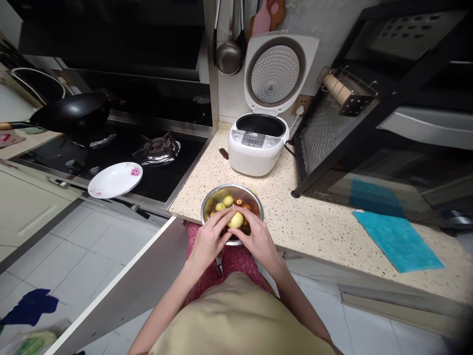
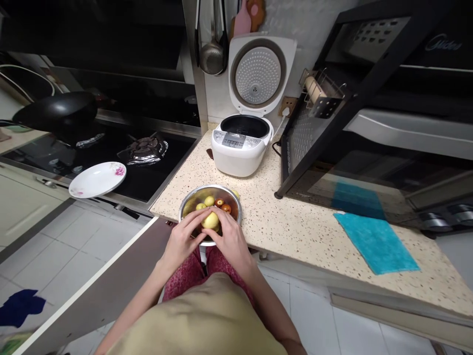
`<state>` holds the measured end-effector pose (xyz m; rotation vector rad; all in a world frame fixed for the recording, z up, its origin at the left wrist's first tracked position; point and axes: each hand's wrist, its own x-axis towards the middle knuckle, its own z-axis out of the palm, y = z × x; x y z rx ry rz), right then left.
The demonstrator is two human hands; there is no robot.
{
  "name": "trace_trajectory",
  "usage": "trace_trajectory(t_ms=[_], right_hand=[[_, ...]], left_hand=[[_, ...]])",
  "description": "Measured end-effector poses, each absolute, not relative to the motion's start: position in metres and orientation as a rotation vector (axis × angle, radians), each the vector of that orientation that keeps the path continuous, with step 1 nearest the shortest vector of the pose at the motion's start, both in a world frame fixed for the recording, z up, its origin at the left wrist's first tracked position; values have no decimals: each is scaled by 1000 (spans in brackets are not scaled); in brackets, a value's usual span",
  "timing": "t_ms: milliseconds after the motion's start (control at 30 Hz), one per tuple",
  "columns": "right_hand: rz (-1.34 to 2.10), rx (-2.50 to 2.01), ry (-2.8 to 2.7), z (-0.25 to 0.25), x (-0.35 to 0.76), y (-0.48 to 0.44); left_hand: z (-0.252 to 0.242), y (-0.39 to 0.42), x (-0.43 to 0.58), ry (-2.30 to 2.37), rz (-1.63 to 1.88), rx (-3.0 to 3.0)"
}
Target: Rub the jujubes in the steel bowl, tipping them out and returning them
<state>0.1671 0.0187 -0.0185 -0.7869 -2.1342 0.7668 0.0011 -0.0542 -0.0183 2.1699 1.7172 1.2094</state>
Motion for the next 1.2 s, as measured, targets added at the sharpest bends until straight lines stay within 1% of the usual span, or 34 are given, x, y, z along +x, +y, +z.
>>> trace_trajectory(t_ms=[133,333,633,867,1000,1133,1200], right_hand=[[694,-731,-2239,-21,172,21],[559,-731,-2278,-34,186,19],[545,-730,-2257,-39,193,15],[549,-720,-2236,-40,190,16],[549,-720,-2241,-42,191,15],[525,-716,-2246,-45,192,14],[508,-718,-2251,-46,191,13]], left_hand=[[-16,-46,-10,1770,1184,2130],[-10,-31,-24,1875,1013,2098],[-6,-18,-26,1952,853,2127],[-5,-18,-30,1888,859,2148],[3,-10,-33,1816,860,2194],[21,18,-30,1700,798,2310],[31,40,-25,1656,692,2375]])
